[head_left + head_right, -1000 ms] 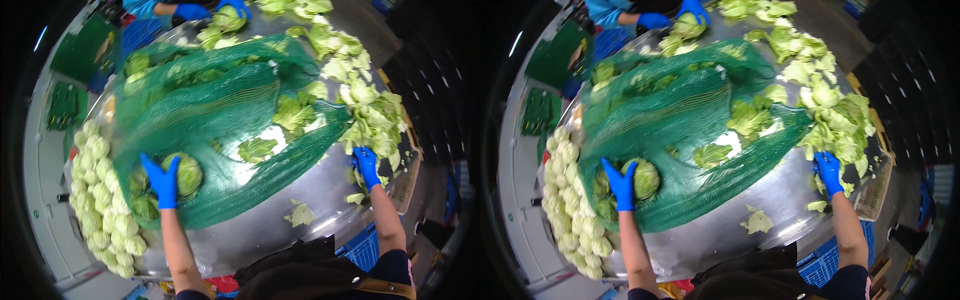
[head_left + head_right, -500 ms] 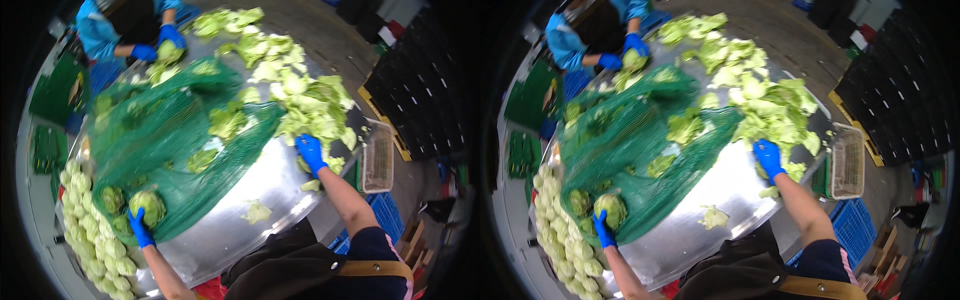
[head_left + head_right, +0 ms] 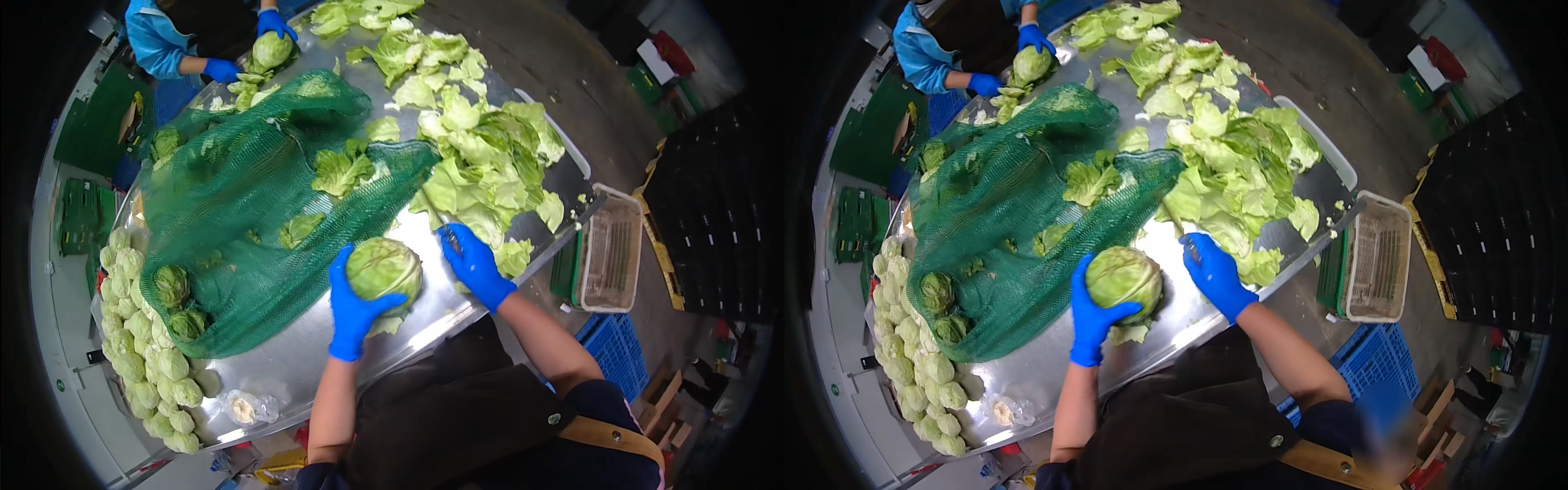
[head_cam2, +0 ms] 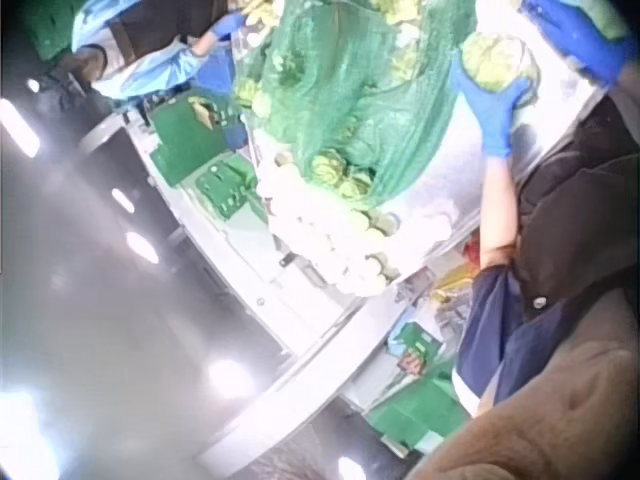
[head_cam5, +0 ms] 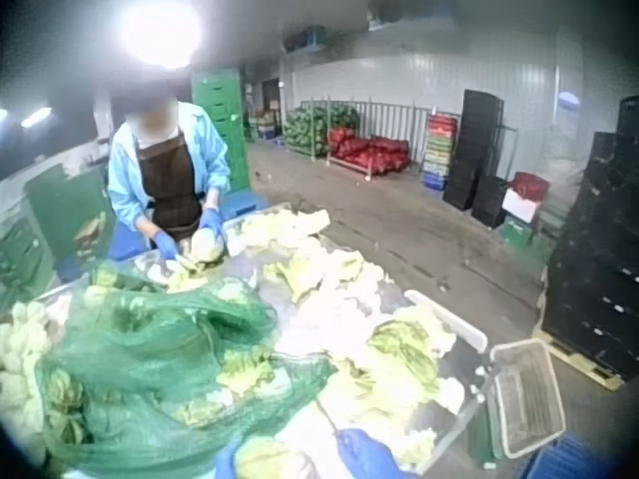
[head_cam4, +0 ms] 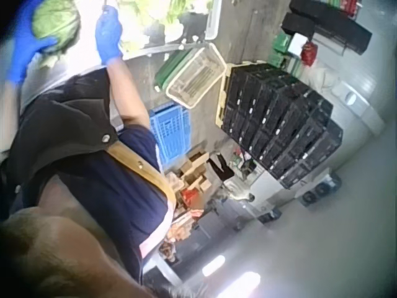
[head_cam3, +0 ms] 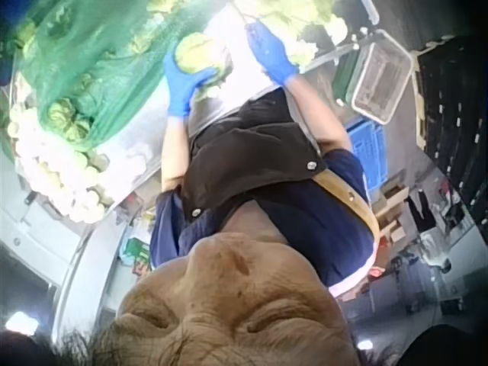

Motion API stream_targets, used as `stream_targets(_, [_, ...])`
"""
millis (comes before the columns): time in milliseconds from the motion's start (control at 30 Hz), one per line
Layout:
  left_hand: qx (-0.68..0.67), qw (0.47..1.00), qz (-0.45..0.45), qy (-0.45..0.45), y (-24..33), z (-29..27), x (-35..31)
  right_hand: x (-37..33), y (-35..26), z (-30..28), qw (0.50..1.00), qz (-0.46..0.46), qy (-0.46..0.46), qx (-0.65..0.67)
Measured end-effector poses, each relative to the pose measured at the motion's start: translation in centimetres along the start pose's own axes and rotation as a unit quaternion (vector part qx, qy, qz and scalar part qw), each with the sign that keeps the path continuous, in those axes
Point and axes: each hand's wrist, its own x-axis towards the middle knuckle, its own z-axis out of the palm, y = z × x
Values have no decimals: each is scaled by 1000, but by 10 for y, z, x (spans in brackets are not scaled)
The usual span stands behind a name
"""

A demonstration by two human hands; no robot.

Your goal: The person trims cabbages using a knife, removing outer leaves and placing the trimmed heads in a pile on a metal table.

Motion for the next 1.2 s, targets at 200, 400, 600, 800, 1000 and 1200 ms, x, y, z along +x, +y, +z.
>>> stream_targets(200, [114,993,-13,-4,0,32,-6,-58,-6,-19,990,27,-138,32])
stream_targets(400, [123,992,-12,-1,-2,37,-4,-59,-14,-20,982,3,-186,33])
stream_targets(600, [118,993,0,8,-5,39,-5,-39,-1,-4,972,60,-226,7])
stream_targets(800, [92,996,-11,15,-9,40,-6,-24,14,9,959,95,-264,-28])
stream_targets(1000, [-80,996,-34,-15,-35,10,-33,-17,-4,14,919,181,-326,124])
stream_targets(1200, [-295,925,-215,108,-29,-8,-54,-40,-16,19,946,4,-305,111])
